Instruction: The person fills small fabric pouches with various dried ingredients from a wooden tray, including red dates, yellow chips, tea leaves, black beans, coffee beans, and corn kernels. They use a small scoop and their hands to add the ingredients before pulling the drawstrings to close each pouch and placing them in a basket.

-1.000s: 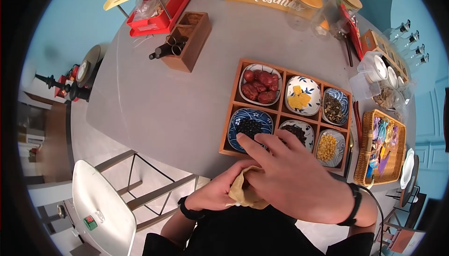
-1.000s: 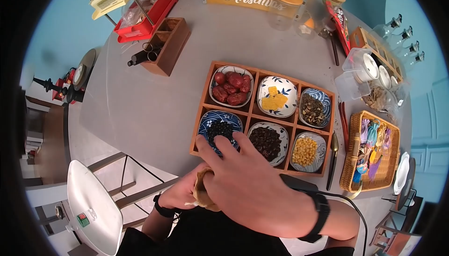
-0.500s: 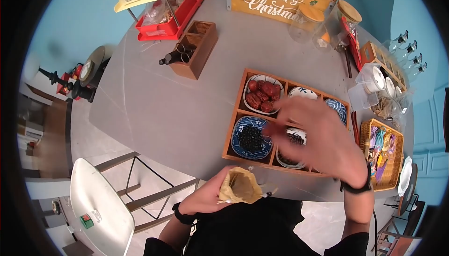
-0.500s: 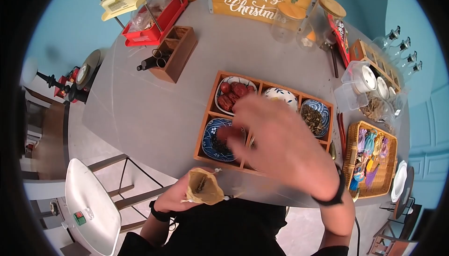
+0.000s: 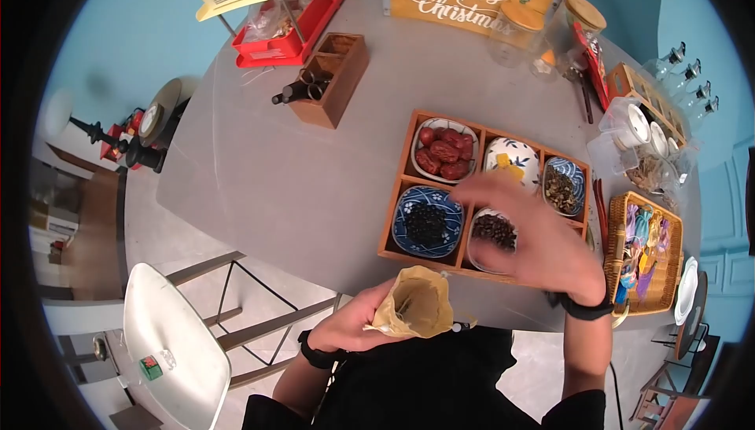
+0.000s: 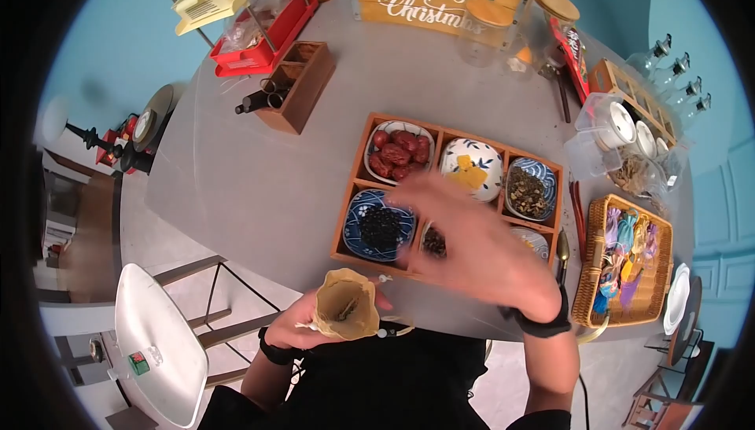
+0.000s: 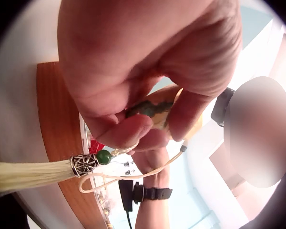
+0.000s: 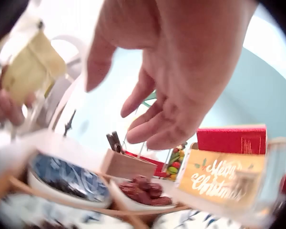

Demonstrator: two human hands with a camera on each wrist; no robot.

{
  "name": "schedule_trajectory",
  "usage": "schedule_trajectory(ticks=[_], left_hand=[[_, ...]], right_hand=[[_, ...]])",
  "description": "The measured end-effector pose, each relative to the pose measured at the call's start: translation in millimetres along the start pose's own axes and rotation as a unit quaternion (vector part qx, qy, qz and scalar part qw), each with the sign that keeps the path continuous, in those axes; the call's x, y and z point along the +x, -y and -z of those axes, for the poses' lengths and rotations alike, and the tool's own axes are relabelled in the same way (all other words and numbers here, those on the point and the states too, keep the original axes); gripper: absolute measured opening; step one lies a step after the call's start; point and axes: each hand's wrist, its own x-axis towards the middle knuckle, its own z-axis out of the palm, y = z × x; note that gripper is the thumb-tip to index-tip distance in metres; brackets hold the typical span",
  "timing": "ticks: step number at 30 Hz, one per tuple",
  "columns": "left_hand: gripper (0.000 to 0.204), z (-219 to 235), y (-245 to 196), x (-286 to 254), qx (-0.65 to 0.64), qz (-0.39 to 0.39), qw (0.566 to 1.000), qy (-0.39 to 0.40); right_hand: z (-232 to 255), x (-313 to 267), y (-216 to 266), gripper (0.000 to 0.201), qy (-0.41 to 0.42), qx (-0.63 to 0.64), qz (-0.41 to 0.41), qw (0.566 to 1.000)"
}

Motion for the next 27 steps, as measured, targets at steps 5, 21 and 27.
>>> schedule_trajectory(ticks=[5, 21, 27], left_hand=[[0.051, -5.3, -4.5, 19.3, -0.061, 0.088, 0.984, 0.139], [0.033, -81.9, 22.2, 62.7, 0.326, -0.169, 0.886, -0.284], [0.03, -91.7, 27.5, 70.3, 0.31, -0.168, 0.891, -0.285]], right_hand=[[-20.7, -54.0, 4.4, 0.052, 0.106, 0.231, -0.023, 0.967], [-70.8, -137.7, 10.1, 0.006, -0.283, 0.325, -0.161, 0.888], [-73.5, -153.2, 9.5, 0.014, -0.339, 0.428, -0.187, 0.817]])
